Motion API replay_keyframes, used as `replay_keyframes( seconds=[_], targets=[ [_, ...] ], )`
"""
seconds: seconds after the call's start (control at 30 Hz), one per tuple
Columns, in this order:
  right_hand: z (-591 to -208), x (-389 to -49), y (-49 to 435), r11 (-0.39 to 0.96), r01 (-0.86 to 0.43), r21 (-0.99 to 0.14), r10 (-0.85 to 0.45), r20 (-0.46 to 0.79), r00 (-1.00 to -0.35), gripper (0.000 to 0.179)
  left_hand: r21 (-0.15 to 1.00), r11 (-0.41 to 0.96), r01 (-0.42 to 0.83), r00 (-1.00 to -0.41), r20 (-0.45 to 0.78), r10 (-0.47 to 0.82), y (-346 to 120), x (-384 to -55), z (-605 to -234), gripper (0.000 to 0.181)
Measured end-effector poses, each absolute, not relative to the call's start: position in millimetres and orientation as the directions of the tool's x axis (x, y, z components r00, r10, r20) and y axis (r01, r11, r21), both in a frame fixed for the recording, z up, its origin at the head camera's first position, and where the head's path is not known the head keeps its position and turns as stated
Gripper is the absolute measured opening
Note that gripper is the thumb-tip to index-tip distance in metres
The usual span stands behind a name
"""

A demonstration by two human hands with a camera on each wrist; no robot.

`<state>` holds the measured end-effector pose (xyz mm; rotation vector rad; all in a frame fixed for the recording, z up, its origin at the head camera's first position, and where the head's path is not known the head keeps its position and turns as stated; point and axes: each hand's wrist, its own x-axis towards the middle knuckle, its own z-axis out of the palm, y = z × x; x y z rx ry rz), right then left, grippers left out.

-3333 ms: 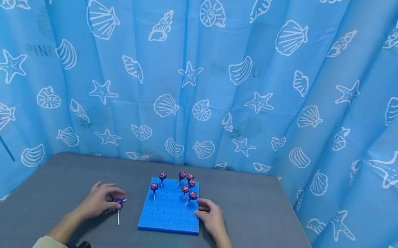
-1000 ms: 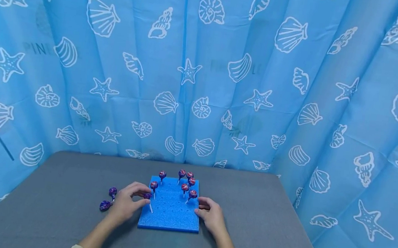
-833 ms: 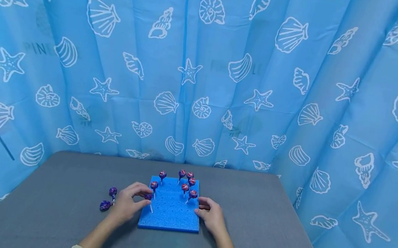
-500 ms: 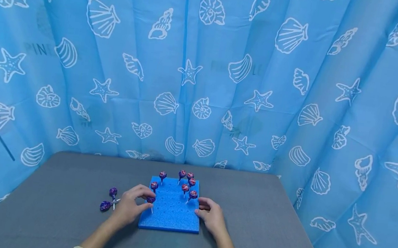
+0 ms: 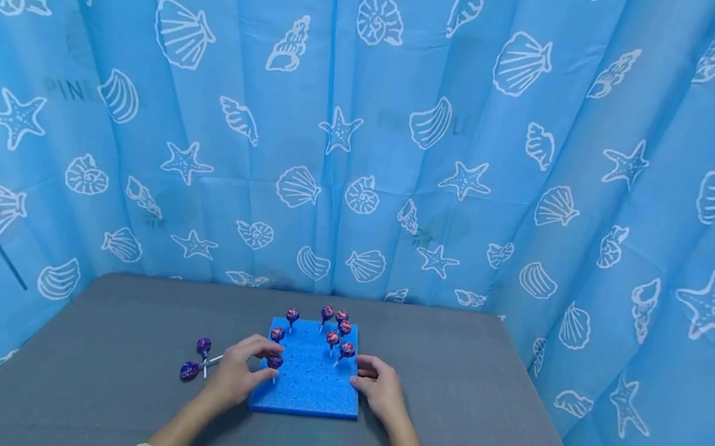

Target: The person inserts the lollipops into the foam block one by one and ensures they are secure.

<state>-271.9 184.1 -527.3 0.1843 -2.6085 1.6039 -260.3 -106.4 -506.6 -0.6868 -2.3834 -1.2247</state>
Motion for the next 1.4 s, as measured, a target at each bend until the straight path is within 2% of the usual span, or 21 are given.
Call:
replay_keyframes(
  seconds=[0.73, 1.4],
  targets=[
    [-527.6, -272.2, 183.5, 0.448, -0.131, -0.884, -0.065, 0.114, -0.991, 0.031, 0.666, 0.491, 0.561, -0.824, 0.507, 0.254, -112.4, -253.1, -499.9, 0.031],
    [-527.1, -273.5, 184.6, 0.445, -0.139, -0.885, -0.073, 0.119, -0.99, 0.032, 0.628, 0.626, 0.461, -0.878, 0.427, 0.218, -155.1, -250.4, -501.6, 0.035]
  ],
)
